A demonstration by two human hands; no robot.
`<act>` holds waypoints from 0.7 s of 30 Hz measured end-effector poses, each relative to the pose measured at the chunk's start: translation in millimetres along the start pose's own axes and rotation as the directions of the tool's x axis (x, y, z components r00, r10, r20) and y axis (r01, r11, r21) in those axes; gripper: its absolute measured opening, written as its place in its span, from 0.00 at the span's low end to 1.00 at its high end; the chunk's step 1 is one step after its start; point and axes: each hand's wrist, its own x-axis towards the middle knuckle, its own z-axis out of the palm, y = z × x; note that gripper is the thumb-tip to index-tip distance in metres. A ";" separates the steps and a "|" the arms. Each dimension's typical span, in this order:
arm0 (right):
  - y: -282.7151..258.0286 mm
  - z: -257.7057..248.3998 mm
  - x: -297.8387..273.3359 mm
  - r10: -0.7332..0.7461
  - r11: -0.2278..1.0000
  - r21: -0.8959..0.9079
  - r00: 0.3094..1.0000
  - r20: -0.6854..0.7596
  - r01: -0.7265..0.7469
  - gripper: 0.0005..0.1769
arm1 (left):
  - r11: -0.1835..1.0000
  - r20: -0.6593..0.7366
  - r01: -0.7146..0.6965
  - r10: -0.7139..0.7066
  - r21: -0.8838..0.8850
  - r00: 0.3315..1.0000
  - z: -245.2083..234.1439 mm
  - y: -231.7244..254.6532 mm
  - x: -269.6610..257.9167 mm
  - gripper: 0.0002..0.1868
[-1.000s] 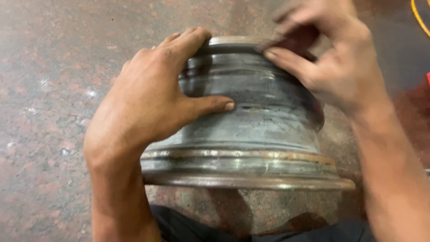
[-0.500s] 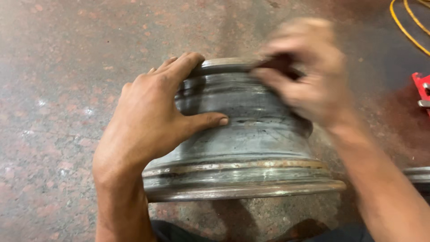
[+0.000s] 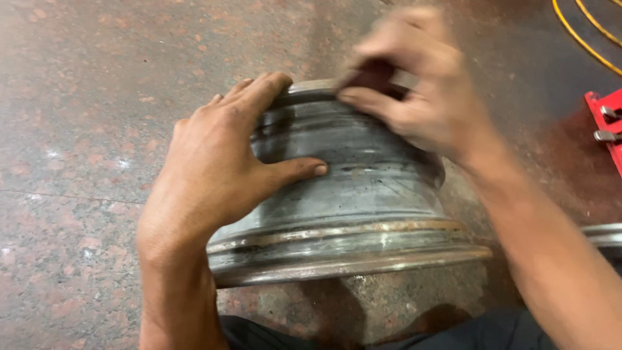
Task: The person sits on the floor and uses a sanding block to manually smooth the surface of a metal wheel rim. They rotate the rim to access different sections, applying pressure with the sanding block to the outer and inner edges.
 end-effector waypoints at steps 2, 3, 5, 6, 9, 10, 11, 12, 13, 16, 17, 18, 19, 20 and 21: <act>0.1 3.5 1.8 0.063 0.997 0.039 0.997 0.047 -0.065 0.15 | 0.999 0.035 0.030 -0.029 -0.019 0.999 -1.4 -3.1 -2.4 0.53; 2.2 3.4 -3.1 0.168 0.983 0.069 0.984 0.057 -0.171 0.15 | 0.999 0.040 0.045 -0.044 -0.019 0.998 -3.9 -5.5 -2.6 0.53; 9.6 -1.7 -25.4 0.285 0.952 0.100 0.957 0.047 -0.288 0.16 | 0.997 0.050 0.078 -0.077 -0.017 0.996 -9.7 -10.9 -3.8 0.54; 11.7 -10.8 -43.0 0.300 0.948 0.101 0.954 0.022 -0.301 0.17 | 0.996 0.047 0.083 -0.082 -0.026 0.996 -10.9 -12.9 -4.2 0.54; 23.3 -16.0 -60.5 0.388 0.915 0.109 0.921 0.033 -0.389 0.18 | 0.994 0.030 0.104 -0.103 -0.020 0.994 -14.5 -14.2 -5.4 0.54; 22.1 -15.6 -58.3 0.426 0.897 0.111 0.904 0.046 -0.428 0.19 | 0.994 0.020 0.107 -0.107 0.002 0.994 -14.6 -12.2 -5.3 0.53; 20.9 -14.8 -51.7 0.343 0.933 0.098 0.937 0.057 -0.347 0.17 | 0.994 0.016 0.107 -0.107 0.013 0.994 -11.9 -9.3 -5.3 0.53; 21.6 -9.2 -36.5 0.258 0.961 0.088 0.964 0.070 -0.264 0.15 | 0.994 0.025 0.106 -0.106 0.001 0.994 -10.3 -7.8 -4.7 0.54; 19.8 -2.5 -19.3 0.169 0.981 0.084 0.982 0.086 -0.176 0.13 | 0.994 0.033 0.109 -0.109 -0.007 0.994 -10.3 -7.8 -4.5 0.54; 11.5 8.4 15.9 0.095 0.987 0.113 0.977 0.190 -0.118 0.15 | 1.000 0.000 0.024 -0.024 -0.012 1.000 -12.8 -13.3 -6.7 0.53; 10.1 5.9 13.2 0.191 0.970 0.113 0.961 0.200 -0.216 0.15 | 1.000 -0.019 -0.022 0.021 -0.011 1.000 -13.2 -16.1 -6.9 0.53; 9.4 0.1 3.0 0.285 0.943 0.112 0.935 0.210 -0.312 0.14 | 0.999 -0.028 -0.029 0.029 -0.016 0.999 -12.9 -18.5 -7.1 0.53; 9.4 -4.4 -9.2 0.374 0.907 0.115 0.900 0.222 -0.405 0.14 | 0.999 -0.036 -0.035 0.034 -0.016 0.999 -14.0 -21.1 -8.8 0.53; 9.9 -12.4 -22.6 0.461 0.860 0.129 0.860 0.220 -0.494 0.16 | 0.999 -0.044 -0.041 0.040 -0.015 0.998 -15.5 -23.2 -10.2 0.52; 11.5 -18.7 -32.6 0.542 0.805 0.139 0.811 0.222 -0.576 0.17 | 0.999 -0.001 0.035 -0.035 -0.025 0.999 -15.4 -23.5 -10.2 0.52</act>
